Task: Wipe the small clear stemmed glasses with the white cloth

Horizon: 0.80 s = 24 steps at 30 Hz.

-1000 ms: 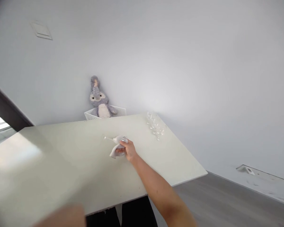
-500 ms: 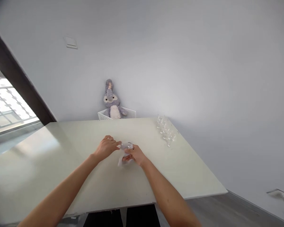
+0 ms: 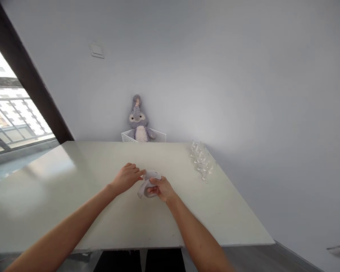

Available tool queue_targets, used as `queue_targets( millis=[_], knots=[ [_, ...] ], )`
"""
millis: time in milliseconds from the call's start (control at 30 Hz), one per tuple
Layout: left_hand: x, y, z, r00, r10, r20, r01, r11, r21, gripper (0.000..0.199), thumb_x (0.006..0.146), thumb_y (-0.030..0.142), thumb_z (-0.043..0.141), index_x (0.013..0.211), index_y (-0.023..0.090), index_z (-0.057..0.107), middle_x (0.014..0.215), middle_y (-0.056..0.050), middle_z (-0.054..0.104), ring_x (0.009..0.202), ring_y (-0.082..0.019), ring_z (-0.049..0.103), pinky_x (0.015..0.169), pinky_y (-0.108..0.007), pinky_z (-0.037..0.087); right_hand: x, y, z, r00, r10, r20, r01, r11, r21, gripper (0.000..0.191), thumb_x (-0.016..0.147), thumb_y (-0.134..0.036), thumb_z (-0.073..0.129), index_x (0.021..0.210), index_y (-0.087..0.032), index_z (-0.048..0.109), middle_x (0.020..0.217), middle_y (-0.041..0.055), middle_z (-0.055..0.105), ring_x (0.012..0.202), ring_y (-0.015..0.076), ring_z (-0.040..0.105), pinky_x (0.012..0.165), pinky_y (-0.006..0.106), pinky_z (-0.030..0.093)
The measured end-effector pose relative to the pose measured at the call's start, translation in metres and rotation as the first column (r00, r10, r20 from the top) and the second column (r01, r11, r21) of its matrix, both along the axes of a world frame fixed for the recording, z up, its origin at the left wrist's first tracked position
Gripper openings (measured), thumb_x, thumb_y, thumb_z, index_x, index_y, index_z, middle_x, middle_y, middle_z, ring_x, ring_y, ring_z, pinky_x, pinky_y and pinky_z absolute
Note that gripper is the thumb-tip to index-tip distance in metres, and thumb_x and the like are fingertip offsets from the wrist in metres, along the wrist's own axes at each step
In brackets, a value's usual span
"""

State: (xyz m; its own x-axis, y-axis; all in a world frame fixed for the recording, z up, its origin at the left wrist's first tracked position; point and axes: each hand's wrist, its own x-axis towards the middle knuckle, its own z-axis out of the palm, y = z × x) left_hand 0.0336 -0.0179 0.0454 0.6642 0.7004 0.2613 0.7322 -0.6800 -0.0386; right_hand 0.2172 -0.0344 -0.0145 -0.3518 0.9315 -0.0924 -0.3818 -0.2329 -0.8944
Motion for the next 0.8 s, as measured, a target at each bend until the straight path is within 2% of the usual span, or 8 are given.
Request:
queue_targets(
  millis=[67,200,267,367,467,600,733,800],
  knots=[
    [-0.007,0.006,0.007,0.998,0.025,0.050,-0.011,0.964,-0.265,0.029,0.081,0.036,0.044,0.104,0.024,0.057,0.070,-0.003,0.061,0.074,-0.018,0.053,0.068,-0.030,0.036,0.005,-0.002,0.003,0.988,0.099,0.116,-0.109,0.991,0.083,0.035,0.063,-0.039,0.068,0.081,-0.009,0.062,0.061,0.0047,0.064,0.046,0.0134,0.058,0.045,0.023,0.042],
    [-0.023,0.012,0.017,0.996,-0.010,0.083,0.069,0.659,-0.749,0.034,0.079,0.043,0.040,0.098,0.023,0.060,0.069,0.000,0.060,0.065,-0.014,0.055,0.057,-0.023,0.037,0.011,-0.004,0.007,0.921,0.229,0.314,-0.296,0.938,0.183,0.030,0.059,-0.035,0.071,0.074,-0.010,0.062,0.062,0.0041,0.064,0.054,0.0162,0.061,0.050,0.025,0.044],
    [-0.022,0.008,0.013,0.996,-0.005,0.086,0.063,0.722,-0.689,0.034,0.080,0.042,0.039,0.099,0.022,0.059,0.076,-0.002,0.062,0.070,-0.015,0.056,0.060,-0.025,0.039,0.010,-0.003,0.006,0.929,0.190,0.316,-0.260,0.945,0.196,0.027,0.059,-0.035,0.071,0.069,-0.011,0.062,0.060,0.0029,0.063,0.054,0.0152,0.061,0.050,0.024,0.043],
    [-0.009,-0.002,0.000,0.996,0.031,0.080,-0.012,0.973,-0.232,0.035,0.081,0.034,0.044,0.114,0.022,0.049,0.096,-0.007,0.061,0.090,-0.020,0.052,0.076,-0.031,0.037,0.007,0.001,0.000,0.980,0.067,0.188,-0.091,0.988,0.121,0.030,0.061,-0.038,0.069,0.072,-0.012,0.061,0.058,0.0024,0.063,0.046,0.0134,0.058,0.045,0.023,0.041],
    [0.004,-0.005,-0.007,1.000,0.006,-0.012,-0.004,0.995,0.095,0.032,0.081,0.027,0.047,0.112,0.019,0.049,0.087,-0.010,0.061,0.091,-0.022,0.051,0.081,-0.035,0.033,0.003,0.003,-0.003,0.999,-0.013,0.043,0.010,0.999,0.051,0.033,0.065,-0.043,0.065,0.072,-0.011,0.061,0.054,0.0026,0.061,0.040,0.0109,0.053,0.041,0.022,0.039],
    [-0.004,0.001,0.007,1.000,0.022,-0.001,-0.022,0.988,-0.154,0.024,0.081,0.036,0.046,0.095,0.022,0.059,0.069,-0.004,0.061,0.071,-0.018,0.053,0.065,-0.028,0.035,0.004,-0.003,0.002,0.990,0.054,0.127,-0.077,0.980,0.183,0.031,0.067,-0.040,0.065,0.075,-0.010,0.062,0.056,0.0037,0.062,0.045,0.0134,0.057,0.045,0.024,0.040],
    [-0.022,0.001,0.024,0.999,-0.032,0.039,0.050,0.746,-0.664,0.030,0.081,0.043,0.039,0.090,0.025,0.061,0.069,0.001,0.062,0.062,-0.013,0.054,0.056,-0.024,0.035,0.002,-0.010,0.009,0.942,0.187,0.280,-0.260,0.932,0.253,0.025,0.063,-0.036,0.069,0.068,-0.012,0.063,0.060,0.0037,0.063,0.053,0.0153,0.059,0.051,0.026,0.042],
    [-0.024,-0.003,0.022,0.999,-0.012,0.032,0.029,0.809,-0.587,0.029,0.082,0.041,0.039,0.094,0.025,0.060,0.076,0.000,0.063,0.069,-0.015,0.055,0.061,-0.025,0.037,-0.002,-0.010,0.008,0.952,0.154,0.266,-0.220,0.945,0.241,0.026,0.061,-0.037,0.069,0.066,-0.013,0.062,0.059,0.0030,0.063,0.052,0.0147,0.058,0.051,0.026,0.042]
  ],
)
